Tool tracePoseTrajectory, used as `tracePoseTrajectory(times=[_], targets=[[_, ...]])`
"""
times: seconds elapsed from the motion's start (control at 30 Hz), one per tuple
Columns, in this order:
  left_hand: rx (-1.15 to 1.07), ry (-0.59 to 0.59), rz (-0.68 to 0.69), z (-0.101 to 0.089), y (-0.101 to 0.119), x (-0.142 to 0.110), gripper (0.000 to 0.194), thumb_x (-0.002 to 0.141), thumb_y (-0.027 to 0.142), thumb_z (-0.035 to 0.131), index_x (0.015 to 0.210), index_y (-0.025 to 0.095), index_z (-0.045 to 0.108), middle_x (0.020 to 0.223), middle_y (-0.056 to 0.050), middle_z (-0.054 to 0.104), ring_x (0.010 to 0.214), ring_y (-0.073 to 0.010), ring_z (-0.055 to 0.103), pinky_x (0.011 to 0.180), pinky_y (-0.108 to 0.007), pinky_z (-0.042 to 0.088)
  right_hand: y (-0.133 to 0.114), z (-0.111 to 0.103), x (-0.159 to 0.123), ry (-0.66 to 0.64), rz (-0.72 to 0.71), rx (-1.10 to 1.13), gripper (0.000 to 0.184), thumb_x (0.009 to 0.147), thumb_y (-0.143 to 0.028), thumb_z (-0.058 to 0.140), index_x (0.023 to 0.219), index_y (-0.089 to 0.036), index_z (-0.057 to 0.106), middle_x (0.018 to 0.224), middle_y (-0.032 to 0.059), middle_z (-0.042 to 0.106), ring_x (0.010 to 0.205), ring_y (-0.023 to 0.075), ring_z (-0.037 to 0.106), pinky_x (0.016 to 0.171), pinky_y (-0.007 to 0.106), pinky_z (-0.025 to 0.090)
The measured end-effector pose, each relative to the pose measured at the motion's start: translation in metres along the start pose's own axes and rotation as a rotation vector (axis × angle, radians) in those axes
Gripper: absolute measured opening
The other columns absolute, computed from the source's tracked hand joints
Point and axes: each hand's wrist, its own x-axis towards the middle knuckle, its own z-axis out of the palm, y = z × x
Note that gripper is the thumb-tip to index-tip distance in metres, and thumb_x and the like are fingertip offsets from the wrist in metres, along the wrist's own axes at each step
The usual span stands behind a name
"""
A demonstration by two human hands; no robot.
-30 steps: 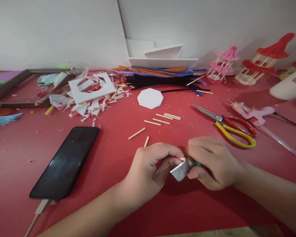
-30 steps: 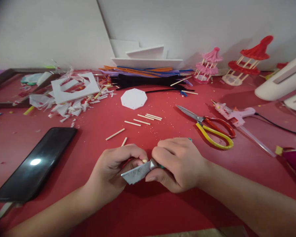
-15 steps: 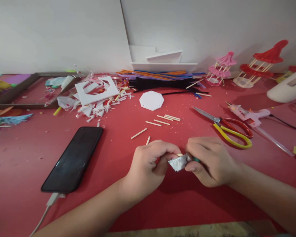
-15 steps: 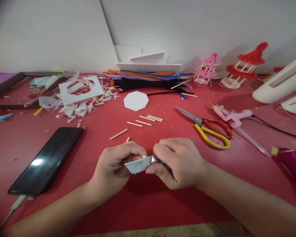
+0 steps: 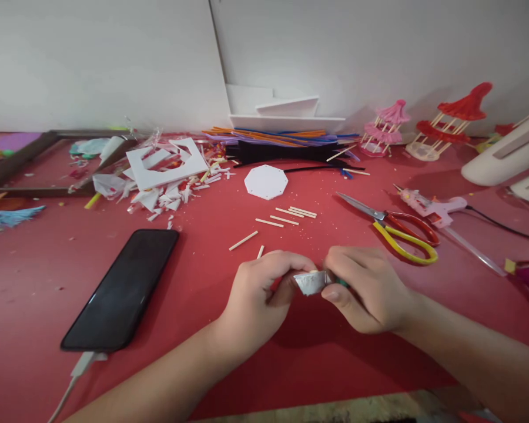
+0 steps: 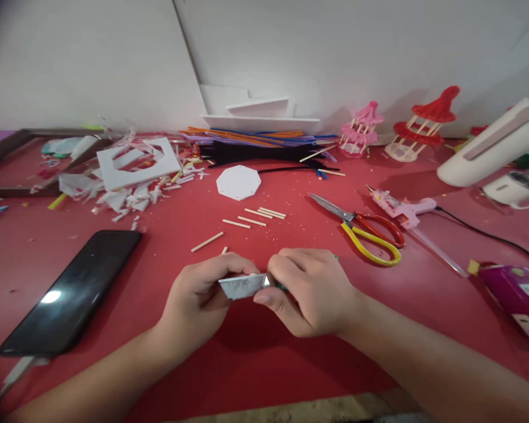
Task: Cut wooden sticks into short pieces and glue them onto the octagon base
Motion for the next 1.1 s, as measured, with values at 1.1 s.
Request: tracePoseTrajectory(times=[1.1], targets=[[-0.023, -0.064, -0.017, 0.0002, 0.0057, 0.0011, 0.021, 0.082, 0.001, 0.049, 0.081, 0.017, 0.063, 0.073, -0.001, 0.071, 0.064, -0.011, 0.064, 0.06, -0.019, 0.05, -0.0014, -0.0013, -0.0039, -0.048, 0.0, 0.064, 0.041, 0.099, -0.048, 0.031, 0.069, -0.021, 0.037, 0.061, -0.0026, 0.041, 0.053, 0.0104, 0.033, 0.05, 0.026, 0.026]])
